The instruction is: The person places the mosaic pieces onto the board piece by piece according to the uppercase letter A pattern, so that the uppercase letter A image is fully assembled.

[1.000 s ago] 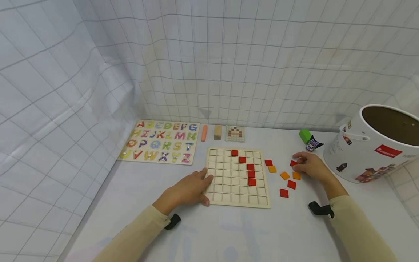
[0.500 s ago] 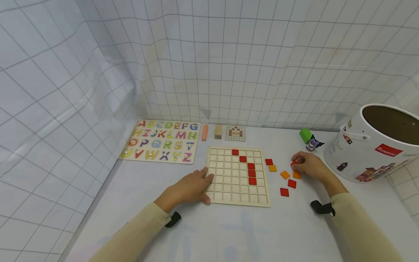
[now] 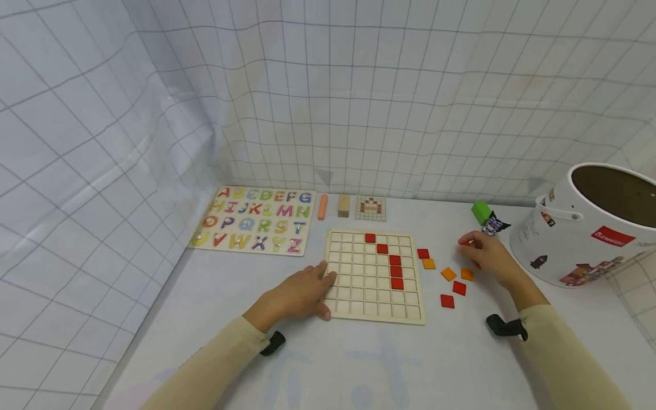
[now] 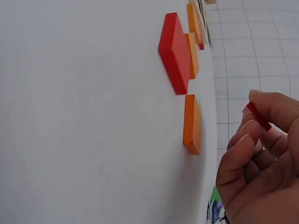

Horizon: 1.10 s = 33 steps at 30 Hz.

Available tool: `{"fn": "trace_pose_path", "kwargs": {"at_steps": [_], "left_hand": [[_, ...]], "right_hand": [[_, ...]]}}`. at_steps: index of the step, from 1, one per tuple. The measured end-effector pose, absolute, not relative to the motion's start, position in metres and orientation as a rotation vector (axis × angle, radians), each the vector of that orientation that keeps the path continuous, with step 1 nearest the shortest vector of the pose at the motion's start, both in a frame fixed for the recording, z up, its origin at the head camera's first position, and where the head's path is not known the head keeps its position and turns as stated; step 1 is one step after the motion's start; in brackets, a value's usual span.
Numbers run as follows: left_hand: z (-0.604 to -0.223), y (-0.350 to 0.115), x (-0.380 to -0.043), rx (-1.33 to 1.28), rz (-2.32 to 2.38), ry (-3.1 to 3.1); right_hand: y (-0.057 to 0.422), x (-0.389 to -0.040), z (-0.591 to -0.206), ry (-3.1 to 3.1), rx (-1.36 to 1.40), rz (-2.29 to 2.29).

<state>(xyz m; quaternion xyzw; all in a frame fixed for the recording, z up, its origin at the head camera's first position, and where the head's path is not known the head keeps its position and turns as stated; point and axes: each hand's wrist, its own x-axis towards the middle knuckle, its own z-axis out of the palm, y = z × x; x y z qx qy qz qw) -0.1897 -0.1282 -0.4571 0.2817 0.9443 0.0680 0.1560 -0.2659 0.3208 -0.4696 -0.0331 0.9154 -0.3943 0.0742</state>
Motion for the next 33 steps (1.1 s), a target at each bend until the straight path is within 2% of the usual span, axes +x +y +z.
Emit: {"fn": "trace_pose_path", "kwargs": {"at_steps": [10, 14, 33], "left_hand": [[-0.458, -0.127, -0.190, 0.786, 0.209, 2.698], [-0.457, -0.127, -0.190, 0.772, 0.215, 2.693], [-0.456, -0.130, -0.187, 0.771, 0.233, 2.694]], "right_hand": [[0.289, -0.266, -0.460, 2.514, 0.073, -1.666], [0.269, -0.267, -0.460, 2.332, 0.041, -1.761], [0.142, -0.287, -0.464, 2.020, -0.235, -1.685]]}}
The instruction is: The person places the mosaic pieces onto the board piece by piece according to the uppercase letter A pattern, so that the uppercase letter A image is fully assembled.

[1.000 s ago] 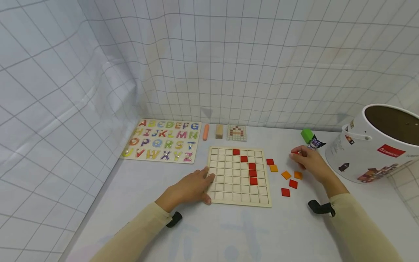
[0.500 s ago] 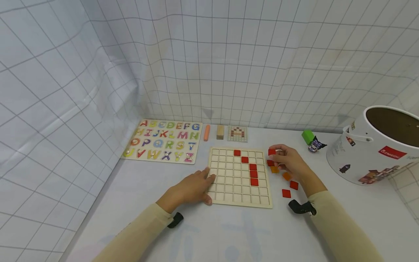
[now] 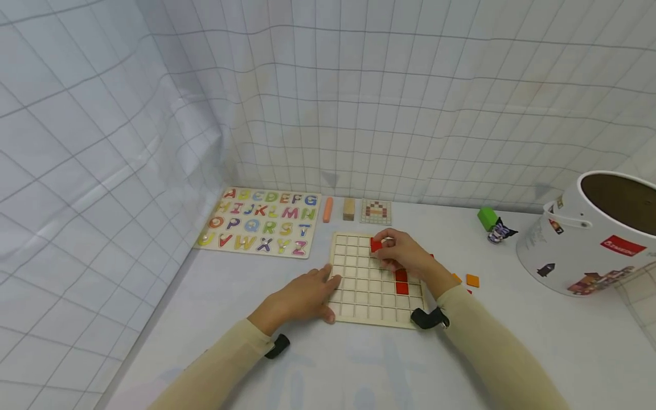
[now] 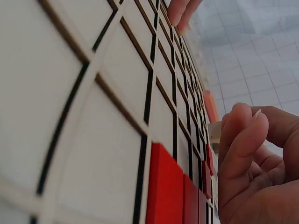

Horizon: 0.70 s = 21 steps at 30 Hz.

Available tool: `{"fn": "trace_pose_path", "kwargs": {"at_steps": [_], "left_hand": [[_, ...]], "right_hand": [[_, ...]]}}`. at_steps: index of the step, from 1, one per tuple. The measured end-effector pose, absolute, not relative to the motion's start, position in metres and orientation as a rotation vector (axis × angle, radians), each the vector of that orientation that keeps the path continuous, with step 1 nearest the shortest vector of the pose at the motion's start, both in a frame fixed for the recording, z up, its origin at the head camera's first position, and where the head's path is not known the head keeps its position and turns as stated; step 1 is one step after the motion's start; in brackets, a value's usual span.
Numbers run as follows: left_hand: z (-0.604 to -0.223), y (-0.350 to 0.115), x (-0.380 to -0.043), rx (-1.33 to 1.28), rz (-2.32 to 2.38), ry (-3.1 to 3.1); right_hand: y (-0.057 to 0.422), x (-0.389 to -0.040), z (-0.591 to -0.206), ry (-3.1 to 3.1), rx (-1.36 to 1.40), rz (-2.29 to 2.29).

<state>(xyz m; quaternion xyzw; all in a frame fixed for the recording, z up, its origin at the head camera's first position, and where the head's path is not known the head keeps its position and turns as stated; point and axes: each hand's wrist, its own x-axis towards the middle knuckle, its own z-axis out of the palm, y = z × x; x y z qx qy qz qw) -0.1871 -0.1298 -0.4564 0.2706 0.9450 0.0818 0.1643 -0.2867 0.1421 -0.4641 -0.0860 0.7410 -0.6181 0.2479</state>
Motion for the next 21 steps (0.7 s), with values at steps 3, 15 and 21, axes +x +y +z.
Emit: {"fn": "trace_pose_path", "kwargs": {"at_steps": [3, 15, 21], "left_hand": [[-0.455, -0.129, -0.187, 0.772, 0.237, 2.691], [-0.455, -0.129, -0.188, 0.798, 0.248, 2.695], [-0.455, -0.130, -0.187, 0.806, 0.244, 2.703]], "right_hand": [[0.130, -0.289, -0.462, 2.038, -0.253, -1.621], [0.101, -0.296, -0.463, 2.461, -0.335, -1.229], [0.096, -0.296, -0.465, 2.643, -0.384, -1.010]]}}
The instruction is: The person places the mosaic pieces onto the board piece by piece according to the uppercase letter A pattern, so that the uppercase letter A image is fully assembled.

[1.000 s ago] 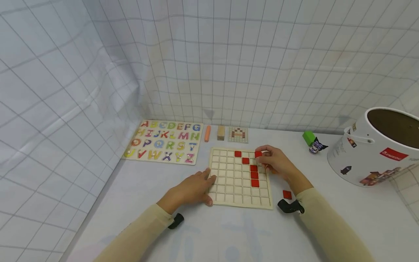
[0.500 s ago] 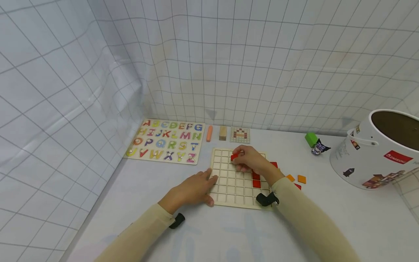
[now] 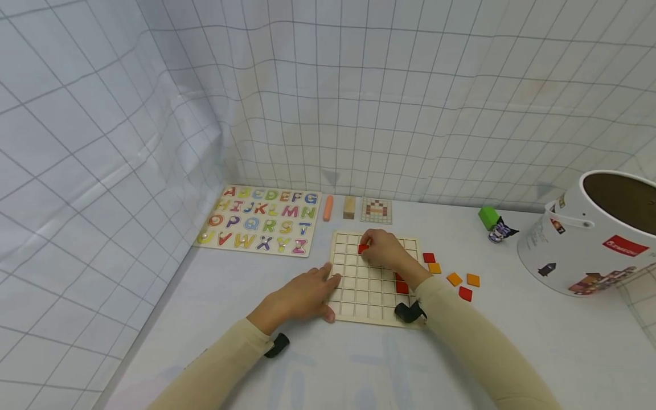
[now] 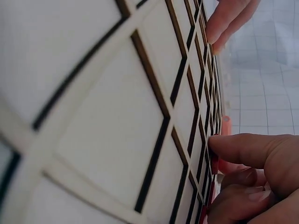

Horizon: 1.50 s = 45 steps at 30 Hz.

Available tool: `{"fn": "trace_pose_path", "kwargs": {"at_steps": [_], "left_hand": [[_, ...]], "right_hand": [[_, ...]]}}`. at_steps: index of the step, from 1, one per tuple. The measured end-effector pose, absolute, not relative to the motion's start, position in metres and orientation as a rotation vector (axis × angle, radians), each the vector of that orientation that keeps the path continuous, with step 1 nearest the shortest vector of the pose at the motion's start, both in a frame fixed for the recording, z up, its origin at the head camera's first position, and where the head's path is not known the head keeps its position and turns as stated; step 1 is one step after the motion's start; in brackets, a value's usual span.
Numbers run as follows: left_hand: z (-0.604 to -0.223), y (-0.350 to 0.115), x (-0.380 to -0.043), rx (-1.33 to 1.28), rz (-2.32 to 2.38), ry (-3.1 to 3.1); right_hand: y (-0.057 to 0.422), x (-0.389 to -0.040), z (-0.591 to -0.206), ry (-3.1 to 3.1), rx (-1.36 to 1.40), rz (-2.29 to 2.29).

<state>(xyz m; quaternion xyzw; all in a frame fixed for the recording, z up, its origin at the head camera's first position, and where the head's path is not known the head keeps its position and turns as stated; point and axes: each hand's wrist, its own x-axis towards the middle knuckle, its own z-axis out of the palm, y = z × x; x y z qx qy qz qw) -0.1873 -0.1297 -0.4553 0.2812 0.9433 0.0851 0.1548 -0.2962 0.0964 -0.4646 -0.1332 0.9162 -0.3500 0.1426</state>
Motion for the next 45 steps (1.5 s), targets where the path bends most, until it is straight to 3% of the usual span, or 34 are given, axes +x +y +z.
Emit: {"fn": "trace_pose_path", "kwargs": {"at_steps": [7, 11, 18, 25, 32, 39, 45], "left_hand": [[-0.455, -0.132, -0.187, 0.794, 0.239, 2.707], [-0.456, -0.132, -0.187, 0.793, 0.235, 2.698], [-0.456, -0.130, -0.186, 0.767, 0.263, 2.678], [-0.453, -0.130, -0.186, 0.752, 0.265, 2.692], [-0.456, -0.128, -0.187, 0.767, 0.291, 2.681], [-0.458, -0.129, -0.190, 0.763, 0.267, 2.691], [-0.460, -0.129, -0.190, 0.759, 0.276, 2.678]], "right_hand": [[0.094, -0.298, -0.463, 2.655, -0.386, -0.951], [0.107, -0.296, -0.459, 2.551, -0.358, -1.147], [0.163, -0.281, -0.450, 2.385, -0.282, -1.429], [0.243, -0.270, -0.449, 2.368, -0.040, -1.656], [0.293, -0.255, -0.461, 2.431, 0.053, -1.580], [0.306, -0.241, -0.466, 2.533, -0.014, -1.348], [0.290, -0.254, -0.468, 2.538, -0.076, -1.315]]}}
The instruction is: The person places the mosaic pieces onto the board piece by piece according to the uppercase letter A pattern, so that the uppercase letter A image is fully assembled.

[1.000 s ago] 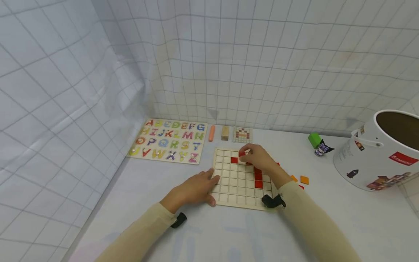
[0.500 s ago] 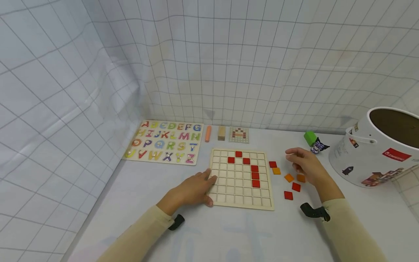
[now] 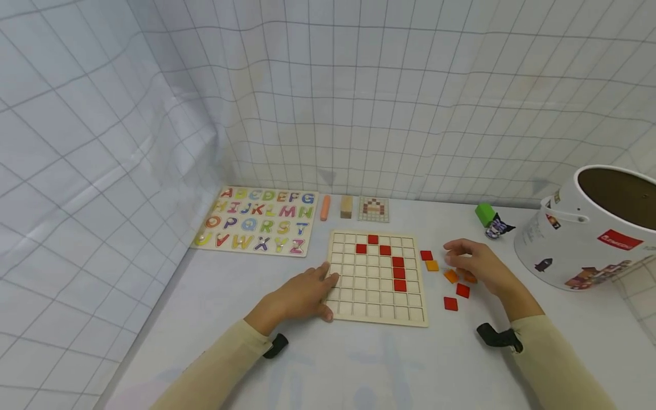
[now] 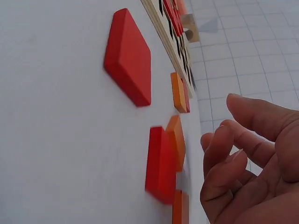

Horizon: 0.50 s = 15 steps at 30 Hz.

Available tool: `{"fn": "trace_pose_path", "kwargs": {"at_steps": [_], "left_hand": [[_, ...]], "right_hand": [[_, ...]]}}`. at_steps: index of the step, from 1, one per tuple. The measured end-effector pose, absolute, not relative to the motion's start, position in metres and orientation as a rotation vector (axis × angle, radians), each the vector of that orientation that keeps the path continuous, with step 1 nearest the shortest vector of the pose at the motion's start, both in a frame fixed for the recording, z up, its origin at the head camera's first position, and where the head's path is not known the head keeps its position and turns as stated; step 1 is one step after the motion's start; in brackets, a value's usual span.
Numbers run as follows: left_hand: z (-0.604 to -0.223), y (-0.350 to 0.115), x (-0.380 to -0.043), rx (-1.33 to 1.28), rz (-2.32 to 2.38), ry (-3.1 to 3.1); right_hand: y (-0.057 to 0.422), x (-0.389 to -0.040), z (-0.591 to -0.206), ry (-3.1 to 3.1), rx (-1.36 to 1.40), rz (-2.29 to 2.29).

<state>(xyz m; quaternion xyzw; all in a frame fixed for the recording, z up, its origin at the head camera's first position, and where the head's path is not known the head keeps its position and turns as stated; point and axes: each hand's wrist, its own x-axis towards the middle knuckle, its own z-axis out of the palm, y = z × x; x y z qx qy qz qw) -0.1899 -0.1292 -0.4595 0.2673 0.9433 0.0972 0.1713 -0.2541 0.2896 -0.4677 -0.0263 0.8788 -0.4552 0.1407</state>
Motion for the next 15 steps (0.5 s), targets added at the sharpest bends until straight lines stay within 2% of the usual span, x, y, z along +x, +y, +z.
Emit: {"fn": "trace_pose_path", "kwargs": {"at_steps": [7, 15], "left_hand": [[-0.459, -0.128, -0.190, 0.767, 0.274, 2.687], [-0.461, -0.130, -0.188, 0.772, 0.280, 2.702]], "right_hand": [[0.257, -0.275, -0.473, 2.607, -0.041, -1.114], [0.243, -0.274, -0.472, 2.667, -0.059, -1.009]]}}
